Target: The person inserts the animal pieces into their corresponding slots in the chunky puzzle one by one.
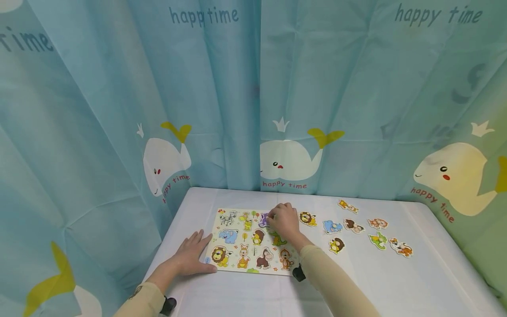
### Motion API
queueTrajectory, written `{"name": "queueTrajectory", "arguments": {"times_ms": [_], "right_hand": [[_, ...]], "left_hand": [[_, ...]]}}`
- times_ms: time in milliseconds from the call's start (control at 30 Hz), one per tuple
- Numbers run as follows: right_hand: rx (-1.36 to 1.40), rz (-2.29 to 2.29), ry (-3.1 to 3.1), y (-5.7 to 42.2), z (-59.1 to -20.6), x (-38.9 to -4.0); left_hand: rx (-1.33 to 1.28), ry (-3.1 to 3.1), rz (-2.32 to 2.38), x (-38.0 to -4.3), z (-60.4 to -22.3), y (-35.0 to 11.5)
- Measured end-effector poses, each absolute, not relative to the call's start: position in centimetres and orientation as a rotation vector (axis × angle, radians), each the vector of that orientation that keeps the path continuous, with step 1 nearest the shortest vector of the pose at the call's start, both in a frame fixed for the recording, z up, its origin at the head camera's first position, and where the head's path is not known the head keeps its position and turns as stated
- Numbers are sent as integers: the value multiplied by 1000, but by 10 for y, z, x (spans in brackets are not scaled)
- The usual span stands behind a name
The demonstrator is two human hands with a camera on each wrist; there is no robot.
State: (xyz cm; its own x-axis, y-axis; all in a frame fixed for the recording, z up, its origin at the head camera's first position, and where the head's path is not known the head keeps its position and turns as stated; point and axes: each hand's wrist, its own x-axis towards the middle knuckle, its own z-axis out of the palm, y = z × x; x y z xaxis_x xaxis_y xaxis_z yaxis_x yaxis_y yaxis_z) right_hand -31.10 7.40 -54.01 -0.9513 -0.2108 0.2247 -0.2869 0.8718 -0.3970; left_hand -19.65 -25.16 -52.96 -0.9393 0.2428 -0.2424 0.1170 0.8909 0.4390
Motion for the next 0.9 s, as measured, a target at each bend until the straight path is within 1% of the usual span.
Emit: {"name": "queueTrajectory", "arguments": {"times_ms": [900], "right_hand": [[385,605,-2851,66,-550,-314]], "left_hand": [[272,2782,600,-197,-533,-253]]}}
